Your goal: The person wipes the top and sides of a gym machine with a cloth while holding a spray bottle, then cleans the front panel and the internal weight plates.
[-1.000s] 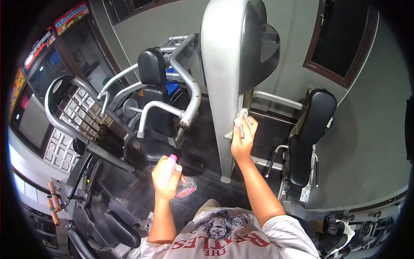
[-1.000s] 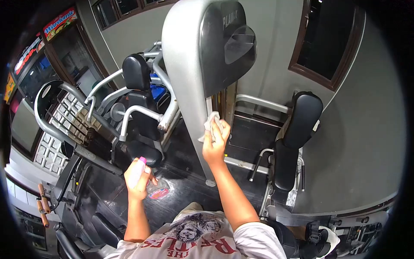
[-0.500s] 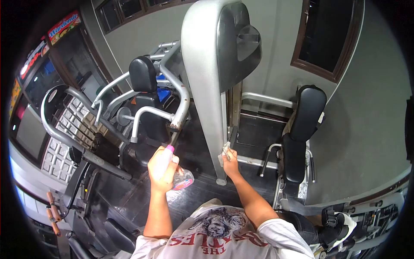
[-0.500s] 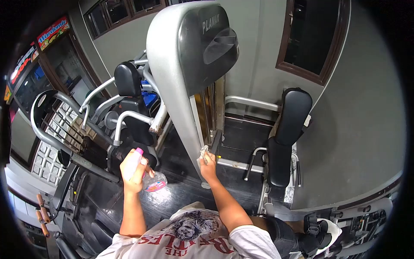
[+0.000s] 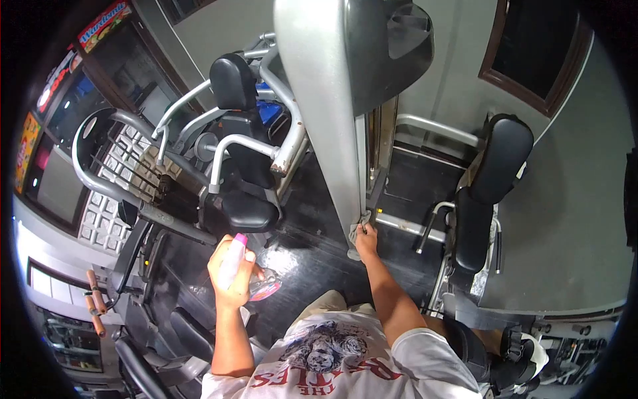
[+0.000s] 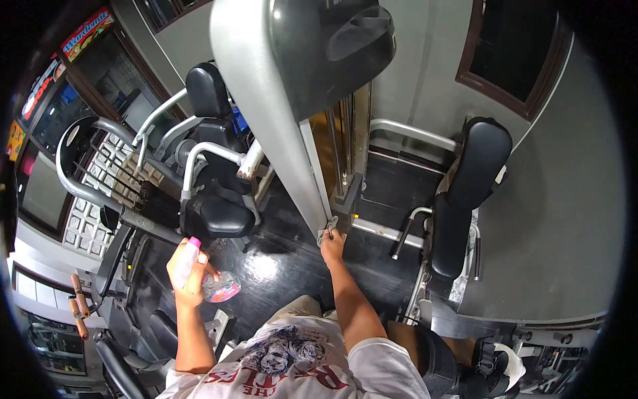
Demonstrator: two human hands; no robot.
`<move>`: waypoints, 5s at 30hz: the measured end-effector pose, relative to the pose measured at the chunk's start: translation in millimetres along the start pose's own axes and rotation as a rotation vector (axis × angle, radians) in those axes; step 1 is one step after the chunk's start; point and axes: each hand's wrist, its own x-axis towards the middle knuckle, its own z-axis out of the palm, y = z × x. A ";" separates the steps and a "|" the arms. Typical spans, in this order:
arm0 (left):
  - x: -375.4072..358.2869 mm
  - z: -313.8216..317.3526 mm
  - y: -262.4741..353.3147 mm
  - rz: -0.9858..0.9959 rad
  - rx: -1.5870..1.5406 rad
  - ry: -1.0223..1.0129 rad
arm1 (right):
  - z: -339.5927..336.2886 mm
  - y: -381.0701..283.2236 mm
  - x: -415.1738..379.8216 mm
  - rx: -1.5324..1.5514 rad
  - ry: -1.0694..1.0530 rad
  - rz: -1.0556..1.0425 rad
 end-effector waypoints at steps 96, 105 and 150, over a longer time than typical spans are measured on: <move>33.1 46.8 -55.0 -0.186 0.021 -0.164 | -43.1 -82.0 -3.2 0.019 0.101 -0.477; 33.3 52.7 -61.1 -0.193 0.000 -0.159 | -28.9 -35.0 -6.6 0.015 0.085 -0.291; 1.6 -4.3 -63.6 -0.348 0.046 -0.216 | -5.7 6.0 26.2 0.363 0.072 0.394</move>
